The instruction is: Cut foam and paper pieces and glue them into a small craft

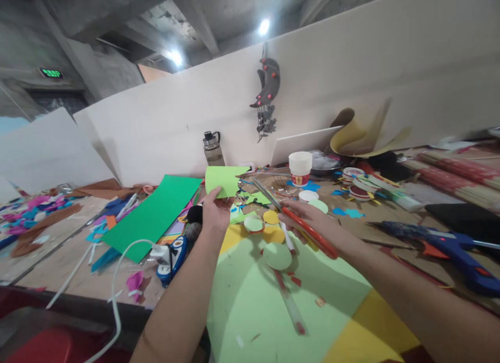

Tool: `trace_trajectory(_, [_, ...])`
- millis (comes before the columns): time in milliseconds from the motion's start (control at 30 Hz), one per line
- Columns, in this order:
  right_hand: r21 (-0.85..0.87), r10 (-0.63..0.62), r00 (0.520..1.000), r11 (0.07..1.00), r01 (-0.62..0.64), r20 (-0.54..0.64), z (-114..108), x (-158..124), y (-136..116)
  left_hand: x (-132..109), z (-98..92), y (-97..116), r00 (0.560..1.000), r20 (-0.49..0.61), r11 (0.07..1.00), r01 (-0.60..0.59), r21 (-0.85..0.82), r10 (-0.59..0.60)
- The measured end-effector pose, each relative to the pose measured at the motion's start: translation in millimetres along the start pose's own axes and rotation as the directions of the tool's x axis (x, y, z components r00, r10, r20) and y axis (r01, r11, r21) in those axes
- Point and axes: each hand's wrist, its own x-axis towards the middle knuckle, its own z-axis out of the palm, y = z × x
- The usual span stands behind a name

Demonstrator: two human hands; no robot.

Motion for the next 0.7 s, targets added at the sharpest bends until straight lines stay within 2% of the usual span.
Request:
trace_trajectory(200, [0.011, -0.015, 1.000, 1.000, 0.014, 0.027, -1.2, -2.6, -4.1, 4.4, -4.5, -0.7, 0.997, 0.053, 0.995, -0.051, 0.083, 0.047])
trace_trajectory(500, [0.039, -0.004, 1.000, 0.999, 0.003, 0.024, -0.8, -2.0, -4.6, -5.3, 1.2, -0.7, 0.983, 0.181, 0.981, -0.009, 0.193, -0.027])
trace_trajectory(700, [0.065, 0.015, 1.000, 0.998, -0.015, 0.001, -1.1, -3.6, -5.5, -2.6, -3.0, -2.2, 0.971, 0.233, 0.964, -0.010, 0.266, -0.054])
